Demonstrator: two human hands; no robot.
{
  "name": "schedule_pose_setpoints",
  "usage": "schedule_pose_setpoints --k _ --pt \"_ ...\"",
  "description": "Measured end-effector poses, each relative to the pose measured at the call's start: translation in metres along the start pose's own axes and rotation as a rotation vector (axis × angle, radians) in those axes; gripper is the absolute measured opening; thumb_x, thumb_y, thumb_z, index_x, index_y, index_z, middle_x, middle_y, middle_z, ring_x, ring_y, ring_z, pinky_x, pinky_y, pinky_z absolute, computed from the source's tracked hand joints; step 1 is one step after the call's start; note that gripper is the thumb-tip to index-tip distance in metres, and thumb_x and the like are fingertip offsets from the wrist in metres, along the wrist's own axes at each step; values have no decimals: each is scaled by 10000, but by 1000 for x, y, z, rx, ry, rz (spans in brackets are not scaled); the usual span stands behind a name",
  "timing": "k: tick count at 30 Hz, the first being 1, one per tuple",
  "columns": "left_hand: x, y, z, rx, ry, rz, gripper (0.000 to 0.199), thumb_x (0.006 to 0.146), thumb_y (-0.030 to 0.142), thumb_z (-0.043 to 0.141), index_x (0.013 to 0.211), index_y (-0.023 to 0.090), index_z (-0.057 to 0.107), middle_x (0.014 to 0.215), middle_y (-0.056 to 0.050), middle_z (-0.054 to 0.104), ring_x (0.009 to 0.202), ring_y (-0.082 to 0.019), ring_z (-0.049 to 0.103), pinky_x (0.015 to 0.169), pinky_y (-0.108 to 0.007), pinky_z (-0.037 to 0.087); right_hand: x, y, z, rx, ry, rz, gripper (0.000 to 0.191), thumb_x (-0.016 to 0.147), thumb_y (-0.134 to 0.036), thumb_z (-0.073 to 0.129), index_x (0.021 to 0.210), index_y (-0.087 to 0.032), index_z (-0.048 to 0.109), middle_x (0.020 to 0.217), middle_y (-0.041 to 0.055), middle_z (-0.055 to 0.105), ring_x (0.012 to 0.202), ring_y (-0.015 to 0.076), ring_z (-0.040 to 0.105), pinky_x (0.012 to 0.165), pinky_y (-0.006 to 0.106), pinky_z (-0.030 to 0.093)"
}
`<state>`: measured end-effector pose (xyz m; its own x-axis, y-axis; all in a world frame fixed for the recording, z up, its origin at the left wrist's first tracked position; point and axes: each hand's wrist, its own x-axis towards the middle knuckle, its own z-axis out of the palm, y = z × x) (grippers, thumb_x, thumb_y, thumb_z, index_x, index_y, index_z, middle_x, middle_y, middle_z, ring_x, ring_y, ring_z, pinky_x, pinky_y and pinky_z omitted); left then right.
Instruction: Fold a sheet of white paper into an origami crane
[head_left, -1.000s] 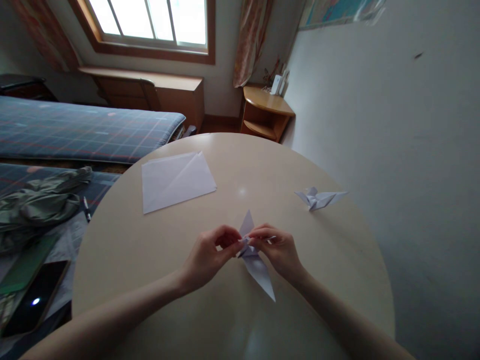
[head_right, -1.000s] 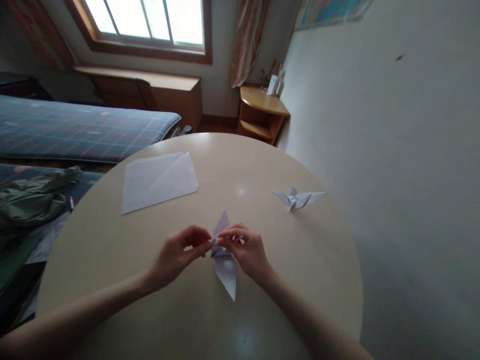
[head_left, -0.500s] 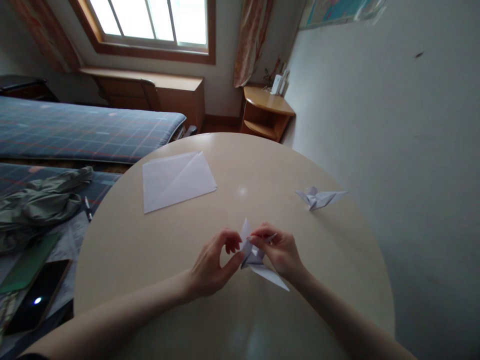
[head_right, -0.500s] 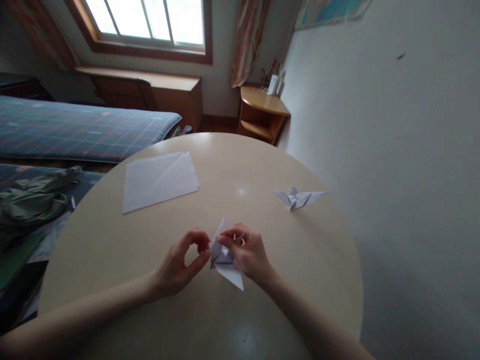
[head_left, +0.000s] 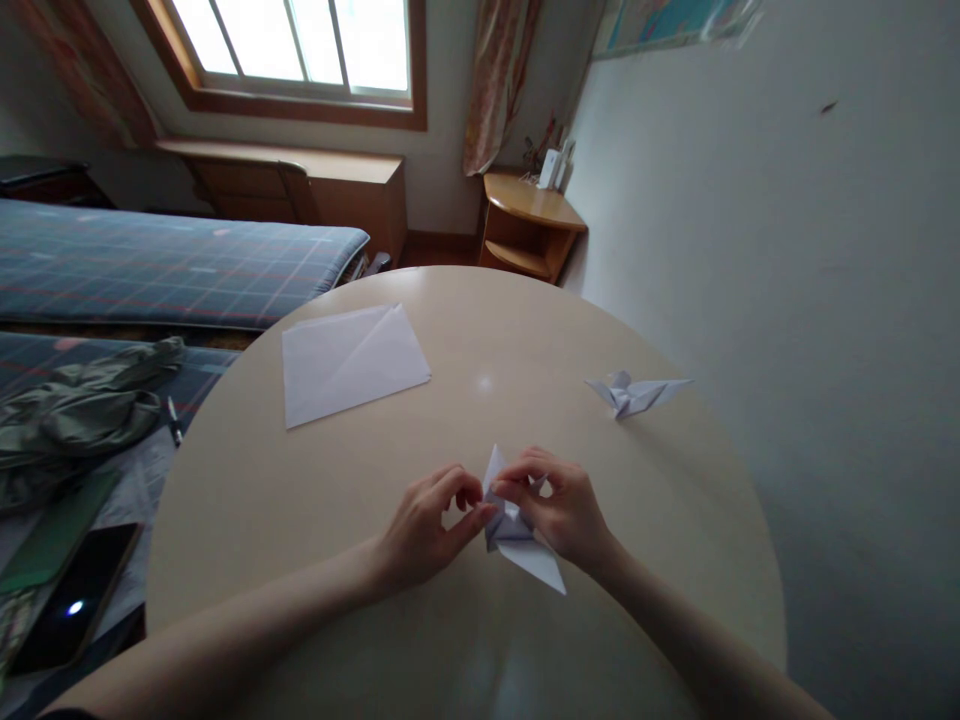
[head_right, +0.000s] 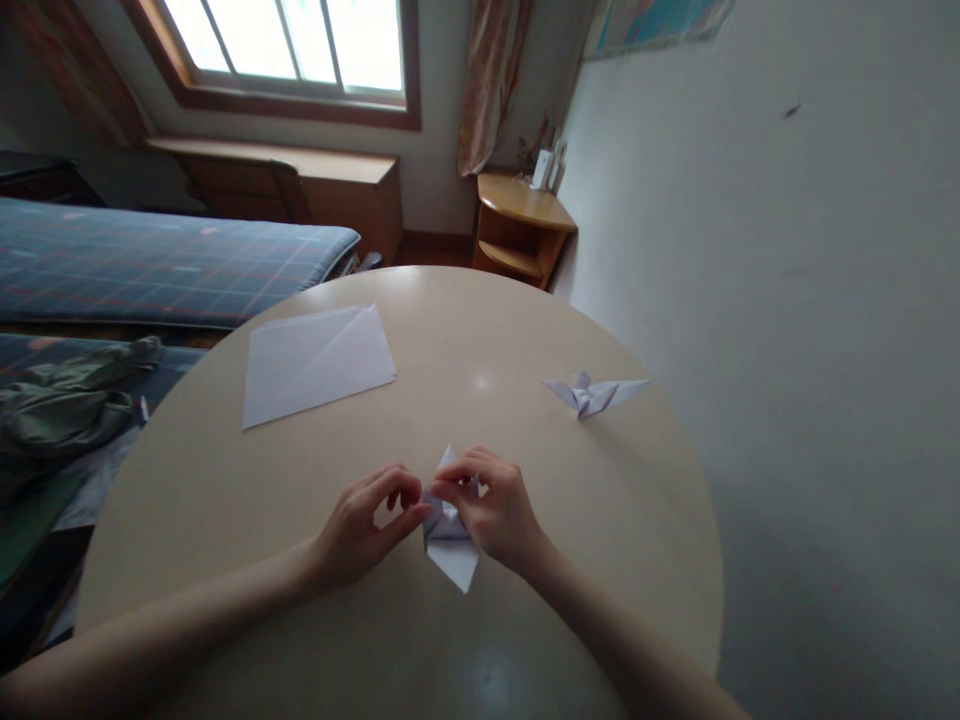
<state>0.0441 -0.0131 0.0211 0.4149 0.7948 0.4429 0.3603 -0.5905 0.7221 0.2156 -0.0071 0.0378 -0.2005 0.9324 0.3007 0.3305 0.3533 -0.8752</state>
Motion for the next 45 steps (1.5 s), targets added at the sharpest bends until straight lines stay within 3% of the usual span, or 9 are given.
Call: schedule_pose_setpoints --k 4,9,18,26,31,33,37,40,45 --pt "2 -1 0 -110 -45 -50 163 868 246 478 778 147 572 666 -9 529 575 -97 468 545 -201 391 1 4 0 67 11 133 229 711 -404 670 688 -189 596 594 -4 589 527 113 482 501 238 385" --pt "3 -13 2 -138 51 -142 202 862 236 496 685 150 544 622 10 515 580 -97 464 555 -201 374 4 14 -4 101 -45 74 269 806 -443 543 883 -186 567 778 37 613 633 133 518 548 245 398" --pt "5 -27 5 -76 148 -201 193 780 157 552 591 152 515 564 22 557 535 -91 489 532 -185 374 10 39 -8 -112 -62 -106 182 812 -281 555 652 -195 534 593 -12 466 541 118 418 487 237 329" --pt "8 -29 4 -16 143 -74 178 838 225 540 686 150 591 625 -3 570 577 -107 513 560 -205 411 8 42 -14 -229 -226 -228 244 846 -278 526 623 -179 516 576 -15 463 504 96 397 468 219 313" --pt "8 -32 5 -66 230 -105 280 902 278 431 1166 207 494 1066 -84 536 770 -124 560 659 -245 474 12 47 -19 -471 -27 -445 251 878 -240 489 638 -178 532 530 -22 484 462 87 394 467 207 309" --pt "7 -32 6 -52 232 -86 336 907 309 419 1231 227 445 1058 -83 514 783 -132 549 660 -253 472 13 45 -25 -573 76 -496 253 881 -229 485 636 -179 523 513 -24 484 454 87 403 476 206 315" --pt "9 -23 13 -189 31 -56 347 939 336 339 1247 219 445 790 -24 570 651 -116 529 614 -227 445 8 40 -45 -724 265 -527 283 864 -210 510 585 -184 471 469 -38 442 423 79 392 460 208 298" --pt "21 -9 26 -303 -129 57 339 941 347 324 1176 198 517 896 -60 594 694 -119 549 651 -234 447 -2 39 -65 -789 344 -511 301 840 -204 541 556 -188 443 460 -49 423 398 67 353 446 204 288" --pt "58 7 69 -306 -77 98 323 932 316 350 871 140 615 812 -63 590 708 -129 552 664 -231 427 -19 48 -105 -775 281 -318 341 845 -267 496 520 -192 424 445 -51 407 396 71 353 429 199 285"
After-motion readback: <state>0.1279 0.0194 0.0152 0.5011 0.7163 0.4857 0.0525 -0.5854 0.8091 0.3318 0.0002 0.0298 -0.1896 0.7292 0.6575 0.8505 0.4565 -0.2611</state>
